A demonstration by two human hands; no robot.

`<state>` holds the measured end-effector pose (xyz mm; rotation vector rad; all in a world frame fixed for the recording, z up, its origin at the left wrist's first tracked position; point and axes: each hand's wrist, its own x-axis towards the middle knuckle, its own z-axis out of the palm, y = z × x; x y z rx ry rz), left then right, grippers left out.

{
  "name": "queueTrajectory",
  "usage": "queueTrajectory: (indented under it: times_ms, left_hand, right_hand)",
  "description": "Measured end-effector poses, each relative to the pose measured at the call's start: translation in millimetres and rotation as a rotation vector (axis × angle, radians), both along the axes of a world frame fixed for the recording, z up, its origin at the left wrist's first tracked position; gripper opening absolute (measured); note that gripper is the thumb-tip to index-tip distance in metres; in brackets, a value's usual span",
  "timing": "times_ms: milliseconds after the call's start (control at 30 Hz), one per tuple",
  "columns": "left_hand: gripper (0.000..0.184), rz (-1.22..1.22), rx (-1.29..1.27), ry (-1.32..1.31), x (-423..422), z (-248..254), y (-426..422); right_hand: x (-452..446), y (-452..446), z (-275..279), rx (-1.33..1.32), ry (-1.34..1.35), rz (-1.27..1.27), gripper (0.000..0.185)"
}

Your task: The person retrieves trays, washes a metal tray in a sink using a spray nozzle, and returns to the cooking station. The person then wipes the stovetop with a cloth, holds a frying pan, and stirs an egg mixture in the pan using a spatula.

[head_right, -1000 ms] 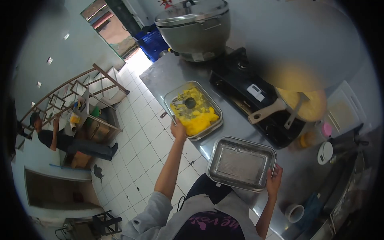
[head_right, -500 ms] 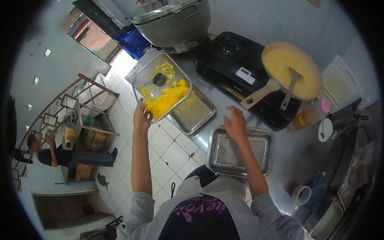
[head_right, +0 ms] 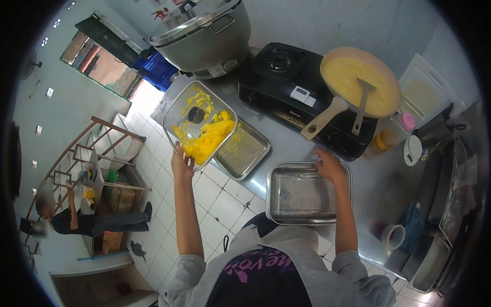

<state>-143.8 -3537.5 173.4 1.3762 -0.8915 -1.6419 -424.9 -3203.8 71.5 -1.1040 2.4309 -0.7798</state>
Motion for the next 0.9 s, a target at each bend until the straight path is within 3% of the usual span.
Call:
queueTrajectory:
  times_ms: [100, 167, 333, 433, 767, 900]
  left_hand:
    - [0.038, 0.027, -0.002, -0.002, -11, -20, 15]
    - [0.035, 0.042, -0.04, -0.004, -16, -40, 23]
    - [0.033, 0.067, 0.002, 0.044, -23, -92, 35]
    - [0.033, 0.098, 0.091, 0.044, -28, -94, 46]
    - [0.039, 0.121, -0.007, -0.024, -29, -83, 57]
    - [0.041, 0.111, -0.082, 0.042, -22, -89, 61]
  right_hand:
    - [3, 24, 21, -0.057, -0.08, -0.035, 0.029]
    - [3, 32, 23, -0.02, 0.107, 0.01, 0.024]
    - [11, 38, 30, -0.123, 0.116, -0.076, 0.018]
    - [10, 48, 27, -0.152, 0.048, -0.14, 0.017]
    - [22, 64, 16, -0.239, -0.149, -0.241, 0.02]
    - [24, 66, 23, -0.207, -0.099, -0.253, 0.019]
